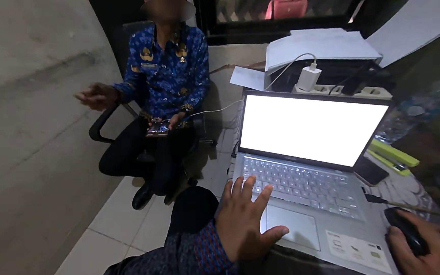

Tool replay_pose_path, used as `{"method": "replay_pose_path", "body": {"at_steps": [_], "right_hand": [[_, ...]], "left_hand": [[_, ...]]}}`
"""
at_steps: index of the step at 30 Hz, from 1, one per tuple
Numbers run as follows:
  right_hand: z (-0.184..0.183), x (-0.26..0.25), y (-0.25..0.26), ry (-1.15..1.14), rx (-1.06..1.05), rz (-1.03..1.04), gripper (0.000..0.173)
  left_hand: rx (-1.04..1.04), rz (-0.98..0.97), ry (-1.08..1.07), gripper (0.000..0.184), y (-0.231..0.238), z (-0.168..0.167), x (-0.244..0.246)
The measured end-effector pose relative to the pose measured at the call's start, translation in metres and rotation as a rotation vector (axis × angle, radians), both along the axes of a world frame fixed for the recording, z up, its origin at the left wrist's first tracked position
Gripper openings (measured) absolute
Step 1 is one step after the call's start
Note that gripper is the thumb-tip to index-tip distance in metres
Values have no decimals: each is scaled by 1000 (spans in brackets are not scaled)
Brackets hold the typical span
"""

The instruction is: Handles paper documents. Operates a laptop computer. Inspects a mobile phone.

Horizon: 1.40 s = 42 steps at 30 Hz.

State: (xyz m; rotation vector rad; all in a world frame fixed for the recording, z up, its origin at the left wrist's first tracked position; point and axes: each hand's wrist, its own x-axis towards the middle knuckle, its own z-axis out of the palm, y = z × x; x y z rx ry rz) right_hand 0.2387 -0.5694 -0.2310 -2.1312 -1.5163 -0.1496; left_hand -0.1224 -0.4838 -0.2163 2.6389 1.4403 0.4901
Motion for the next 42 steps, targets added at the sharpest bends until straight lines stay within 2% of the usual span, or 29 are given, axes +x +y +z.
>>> {"method": "replay_pose_path", "body": {"at_steps": [42], "right_hand": [[0, 3, -3, -6, -10, 24, 51]], "left_hand": [[22, 0, -2, 88, -1, -1, 0]]}}
